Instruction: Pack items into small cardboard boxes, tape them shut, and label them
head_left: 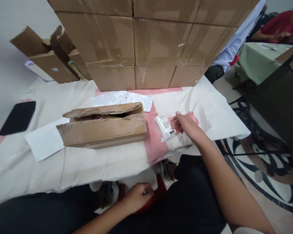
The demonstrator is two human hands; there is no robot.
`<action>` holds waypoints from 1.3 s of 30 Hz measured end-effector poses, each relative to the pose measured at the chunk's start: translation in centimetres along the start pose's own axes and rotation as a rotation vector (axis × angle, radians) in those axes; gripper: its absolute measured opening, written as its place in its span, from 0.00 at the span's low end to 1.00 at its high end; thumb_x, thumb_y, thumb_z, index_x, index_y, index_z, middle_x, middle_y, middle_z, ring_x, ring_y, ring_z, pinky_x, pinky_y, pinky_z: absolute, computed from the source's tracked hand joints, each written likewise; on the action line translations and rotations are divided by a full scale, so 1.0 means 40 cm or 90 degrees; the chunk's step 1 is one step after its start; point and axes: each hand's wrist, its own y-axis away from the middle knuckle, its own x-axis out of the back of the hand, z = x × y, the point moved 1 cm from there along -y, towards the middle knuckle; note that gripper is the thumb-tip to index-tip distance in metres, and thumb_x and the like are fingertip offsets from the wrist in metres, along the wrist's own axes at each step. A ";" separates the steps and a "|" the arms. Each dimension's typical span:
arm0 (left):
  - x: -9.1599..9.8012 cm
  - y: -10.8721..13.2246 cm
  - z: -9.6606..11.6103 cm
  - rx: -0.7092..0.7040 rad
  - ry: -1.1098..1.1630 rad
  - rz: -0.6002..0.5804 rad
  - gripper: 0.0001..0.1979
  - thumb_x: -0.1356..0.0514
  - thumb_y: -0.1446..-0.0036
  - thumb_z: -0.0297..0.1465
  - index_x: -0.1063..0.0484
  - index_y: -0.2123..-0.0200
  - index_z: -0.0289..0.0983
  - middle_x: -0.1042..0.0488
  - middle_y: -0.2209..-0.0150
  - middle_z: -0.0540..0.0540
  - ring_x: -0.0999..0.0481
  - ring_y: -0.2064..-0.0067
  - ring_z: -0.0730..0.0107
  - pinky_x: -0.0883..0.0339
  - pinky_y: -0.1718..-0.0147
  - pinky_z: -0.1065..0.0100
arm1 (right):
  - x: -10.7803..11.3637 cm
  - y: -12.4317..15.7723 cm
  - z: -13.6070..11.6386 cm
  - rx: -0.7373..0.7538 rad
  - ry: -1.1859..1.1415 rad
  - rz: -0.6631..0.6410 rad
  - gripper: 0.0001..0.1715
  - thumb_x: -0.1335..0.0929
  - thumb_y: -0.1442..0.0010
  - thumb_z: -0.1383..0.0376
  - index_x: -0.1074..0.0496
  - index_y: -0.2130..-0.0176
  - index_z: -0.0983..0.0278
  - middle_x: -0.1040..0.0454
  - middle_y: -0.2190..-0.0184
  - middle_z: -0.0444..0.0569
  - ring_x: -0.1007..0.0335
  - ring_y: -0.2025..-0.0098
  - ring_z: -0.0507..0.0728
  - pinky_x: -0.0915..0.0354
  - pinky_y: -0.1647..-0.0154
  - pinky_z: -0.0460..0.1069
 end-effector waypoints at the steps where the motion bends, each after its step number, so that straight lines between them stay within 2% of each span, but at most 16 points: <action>1: 0.005 -0.007 0.003 -0.007 -0.023 0.004 0.14 0.44 0.44 0.33 0.20 0.60 0.37 0.19 0.60 0.45 0.22 0.57 0.61 0.36 0.57 0.65 | 0.002 0.003 0.004 -0.004 -0.014 -0.009 0.31 0.38 0.36 0.41 0.27 0.71 0.63 0.27 0.80 0.48 0.36 0.81 0.51 0.46 0.81 0.46; 7: -0.013 -0.034 0.008 -0.017 -0.034 -0.013 0.15 0.45 0.44 0.31 0.21 0.59 0.36 0.19 0.60 0.45 0.22 0.57 0.62 0.35 0.56 0.65 | 0.000 0.021 -0.009 -0.066 -0.092 -0.031 0.25 0.40 0.32 0.48 0.30 0.68 0.63 0.22 0.76 0.50 0.41 0.86 0.49 0.48 0.85 0.45; 11: -0.007 -0.023 0.038 -0.086 -0.023 -0.012 0.14 0.45 0.44 0.30 0.21 0.59 0.37 0.19 0.60 0.47 0.23 0.57 0.65 0.34 0.55 0.67 | -0.005 0.022 -0.019 -0.088 -0.108 -0.048 0.21 0.40 0.31 0.51 0.32 0.65 0.63 0.21 0.75 0.51 0.46 0.90 0.48 0.51 0.87 0.45; 17: 0.078 0.018 0.189 -0.267 -0.083 0.087 0.15 0.47 0.34 0.35 0.23 0.54 0.38 0.21 0.60 0.44 0.24 0.59 0.66 0.34 0.58 0.67 | -0.010 0.007 -0.027 -0.096 -0.111 -0.057 0.20 0.40 0.31 0.50 0.35 0.62 0.63 0.20 0.77 0.53 0.55 0.92 0.47 0.58 0.89 0.46; 20: 0.090 0.019 0.258 -0.335 -0.125 0.096 0.14 0.46 0.34 0.35 0.26 0.50 0.38 0.23 0.58 0.42 0.25 0.60 0.66 0.33 0.59 0.68 | -0.019 -0.001 -0.031 -0.096 -0.105 -0.079 0.19 0.40 0.31 0.51 0.36 0.61 0.63 0.21 0.79 0.53 0.54 0.92 0.49 0.58 0.89 0.46; 22: 0.095 0.003 0.301 -0.407 -0.173 0.112 0.13 0.46 0.34 0.33 0.25 0.52 0.37 0.23 0.58 0.41 0.25 0.60 0.65 0.33 0.58 0.67 | -0.025 -0.005 -0.031 -0.092 -0.097 -0.082 0.19 0.40 0.30 0.51 0.37 0.61 0.63 0.22 0.79 0.52 0.54 0.92 0.48 0.57 0.88 0.47; 24: 0.116 -0.028 0.348 -0.498 -0.187 0.187 0.12 0.47 0.33 0.32 0.25 0.54 0.38 0.23 0.59 0.41 0.24 0.58 0.64 0.33 0.56 0.65 | -0.028 -0.008 -0.030 -0.084 -0.087 -0.082 0.20 0.41 0.30 0.50 0.37 0.61 0.63 0.23 0.80 0.51 0.53 0.92 0.48 0.56 0.88 0.47; 27: 0.182 -0.104 0.424 -0.663 -0.211 0.388 0.09 0.46 0.35 0.31 0.26 0.57 0.39 0.23 0.60 0.42 0.25 0.55 0.61 0.32 0.52 0.60 | -0.027 -0.008 -0.030 -0.063 -0.082 -0.083 0.21 0.39 0.31 0.48 0.36 0.63 0.63 0.26 0.80 0.47 0.50 0.91 0.48 0.54 0.88 0.46; 29: 0.228 -0.170 0.461 -0.705 -0.282 0.495 0.12 0.42 0.39 0.34 0.29 0.53 0.38 0.26 0.53 0.40 0.27 0.49 0.57 0.33 0.48 0.55 | -0.025 -0.004 -0.034 -0.039 -0.082 -0.089 0.22 0.39 0.31 0.48 0.35 0.64 0.64 0.28 0.80 0.45 0.48 0.90 0.48 0.53 0.87 0.46; 31: 0.258 -0.235 0.477 -0.705 -0.366 0.551 0.26 0.36 0.44 0.42 0.34 0.45 0.37 0.32 0.44 0.35 0.33 0.42 0.50 0.36 0.43 0.49 | -0.024 0.001 -0.039 -0.020 -0.080 -0.089 0.22 0.39 0.31 0.49 0.34 0.66 0.64 0.29 0.79 0.45 0.47 0.89 0.47 0.54 0.87 0.46; 33: 0.268 -0.283 0.476 -0.698 -0.434 0.574 0.38 0.34 0.49 0.47 0.39 0.40 0.36 0.37 0.40 0.32 0.39 0.36 0.44 0.41 0.39 0.45 | -0.024 0.005 -0.041 -0.025 -0.076 -0.079 0.21 0.40 0.31 0.51 0.34 0.66 0.64 0.29 0.78 0.45 0.48 0.89 0.46 0.55 0.87 0.46; 36: 0.264 -0.311 0.460 -0.651 -0.455 0.605 0.40 0.33 0.50 0.45 0.42 0.38 0.36 0.40 0.37 0.32 0.43 0.33 0.42 0.46 0.36 0.44 | -0.028 0.011 -0.040 -0.070 -0.078 -0.061 0.21 0.39 0.31 0.50 0.35 0.65 0.63 0.28 0.77 0.45 0.48 0.88 0.46 0.55 0.87 0.45; 39: 0.259 -0.305 0.452 -0.606 -0.425 0.618 0.39 0.34 0.50 0.41 0.43 0.38 0.38 0.40 0.37 0.33 0.42 0.34 0.43 0.45 0.36 0.45 | -0.033 0.016 -0.040 -0.098 -0.088 -0.052 0.22 0.38 0.33 0.47 0.36 0.66 0.63 0.26 0.77 0.46 0.45 0.86 0.46 0.53 0.85 0.44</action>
